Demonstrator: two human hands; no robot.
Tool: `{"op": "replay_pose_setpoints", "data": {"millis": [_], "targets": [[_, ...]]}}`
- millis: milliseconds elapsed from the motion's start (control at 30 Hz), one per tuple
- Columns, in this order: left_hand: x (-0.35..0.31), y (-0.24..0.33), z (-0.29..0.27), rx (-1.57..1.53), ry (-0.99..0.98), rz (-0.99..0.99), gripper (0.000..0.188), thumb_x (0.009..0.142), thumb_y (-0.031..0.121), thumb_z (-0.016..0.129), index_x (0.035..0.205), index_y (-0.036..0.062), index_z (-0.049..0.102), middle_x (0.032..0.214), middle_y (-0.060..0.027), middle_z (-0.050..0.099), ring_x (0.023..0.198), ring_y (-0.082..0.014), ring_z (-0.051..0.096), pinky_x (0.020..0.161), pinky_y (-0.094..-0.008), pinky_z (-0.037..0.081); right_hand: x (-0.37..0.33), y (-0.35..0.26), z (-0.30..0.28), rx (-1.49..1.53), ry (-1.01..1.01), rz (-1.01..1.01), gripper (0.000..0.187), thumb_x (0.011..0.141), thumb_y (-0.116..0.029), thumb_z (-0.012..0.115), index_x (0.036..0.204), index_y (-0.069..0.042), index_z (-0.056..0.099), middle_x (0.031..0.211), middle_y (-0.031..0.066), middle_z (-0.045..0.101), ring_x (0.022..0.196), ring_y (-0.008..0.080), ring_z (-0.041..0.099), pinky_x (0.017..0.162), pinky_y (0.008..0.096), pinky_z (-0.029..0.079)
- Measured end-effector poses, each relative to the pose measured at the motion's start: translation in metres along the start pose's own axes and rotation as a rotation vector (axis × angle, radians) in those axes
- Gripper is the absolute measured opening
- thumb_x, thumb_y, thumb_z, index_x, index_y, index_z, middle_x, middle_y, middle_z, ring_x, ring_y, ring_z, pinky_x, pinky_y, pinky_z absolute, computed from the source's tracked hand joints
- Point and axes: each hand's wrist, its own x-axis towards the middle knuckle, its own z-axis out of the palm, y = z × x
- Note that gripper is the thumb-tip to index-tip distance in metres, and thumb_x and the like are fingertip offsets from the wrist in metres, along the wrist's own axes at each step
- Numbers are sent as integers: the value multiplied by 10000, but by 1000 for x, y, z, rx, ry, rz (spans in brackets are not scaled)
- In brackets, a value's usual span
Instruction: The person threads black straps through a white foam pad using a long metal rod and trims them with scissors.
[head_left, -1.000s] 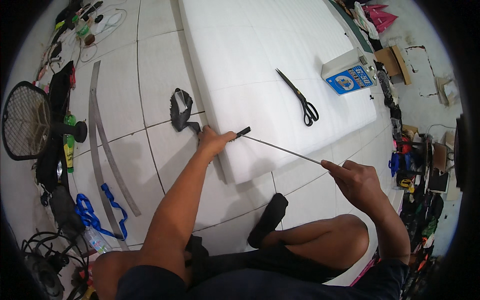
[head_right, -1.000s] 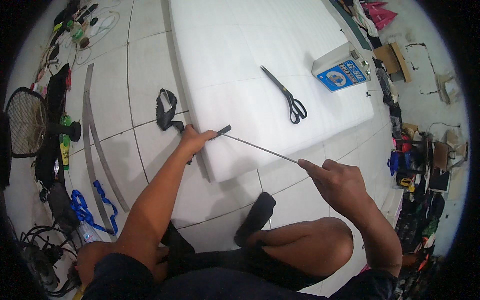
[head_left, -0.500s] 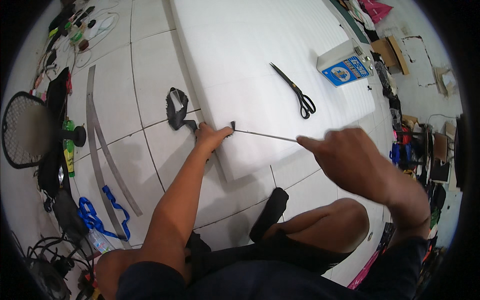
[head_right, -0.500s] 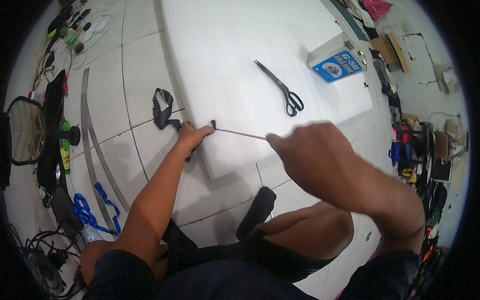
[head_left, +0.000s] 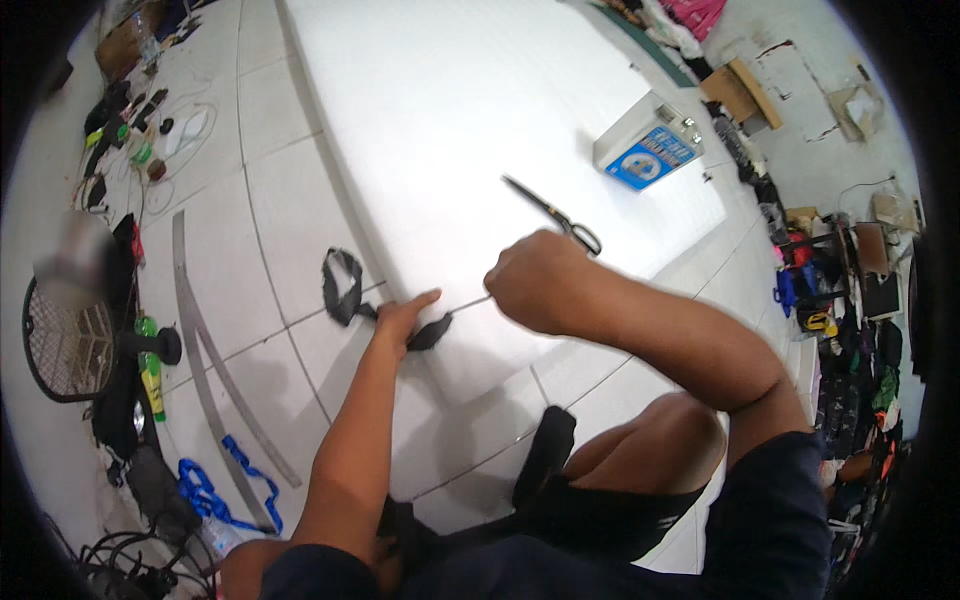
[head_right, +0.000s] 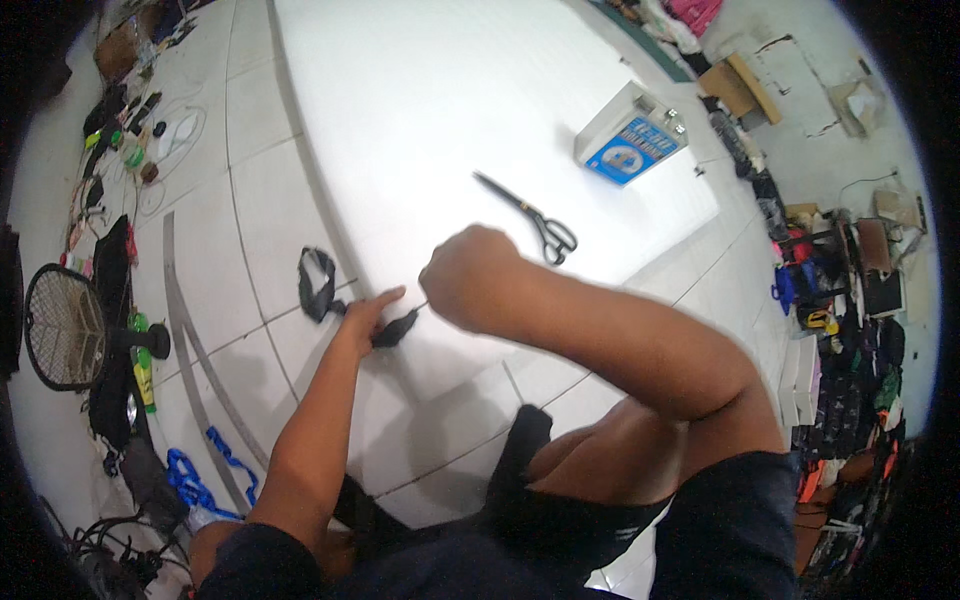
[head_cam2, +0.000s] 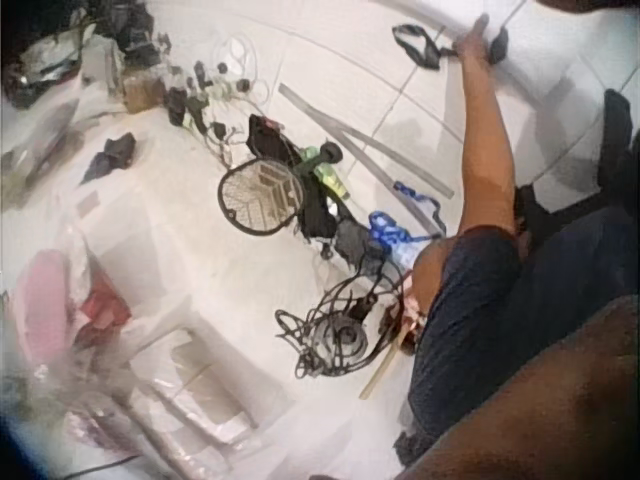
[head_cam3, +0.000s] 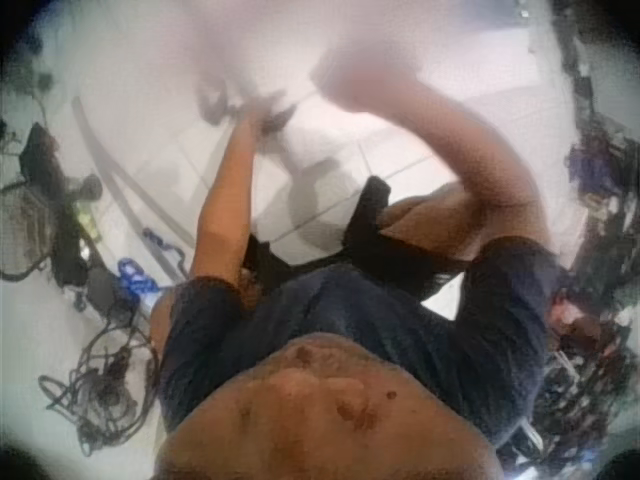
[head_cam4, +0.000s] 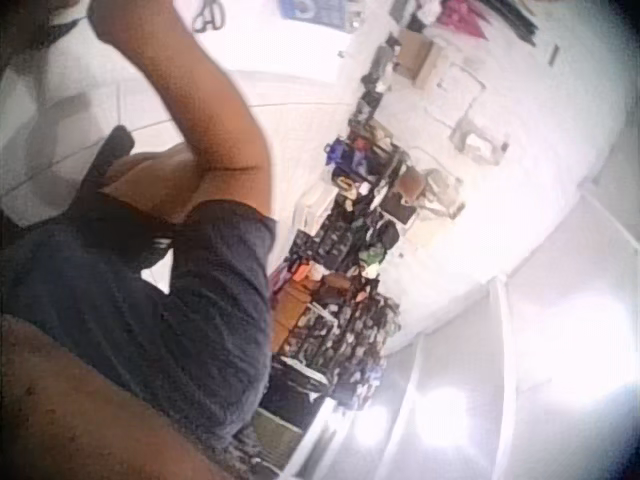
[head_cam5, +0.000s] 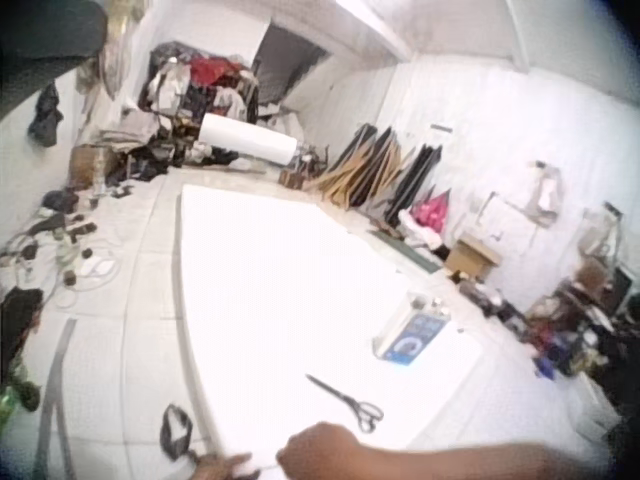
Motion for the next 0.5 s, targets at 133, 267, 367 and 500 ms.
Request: {"op": "replay_pose_setpoints", "data": {"millis": [133,267,367,500], "targets": [[34,-26,-12,-229,-217,-5,974,676,413,869,1314,-159,406,1207,-284,517,918,-282,619,708,-397,560,-6,6,2,38,80,70,191,834,-121,534,834,-60,715,881,153,718,861,306,701,756,403,551],[-9,7,12,80,-34,41,954,705,368,853,1330,-152,354,1225,-268,520,1005,-269,618,768,-396,554,-5,10,21,80,153,73,194,822,-137,548,808,-47,720,859,149,719,849,311,704,719,409,562],[-2,-4,7,94,37,104,967,697,380,842,1354,-124,343,1260,-243,518,1093,-291,574,909,-423,497,-5,8,7,102,70,68,207,831,-123,549,875,-41,734,895,129,725,872,300,705,726,395,564],[8,-17,10,-24,-47,225,853,720,356,800,1346,-70,408,1288,-195,516,1145,-302,542,935,-444,481,-2,10,10,89,68,79,208,835,-99,561,923,-40,739,938,126,726,896,290,704,729,384,562]]}}
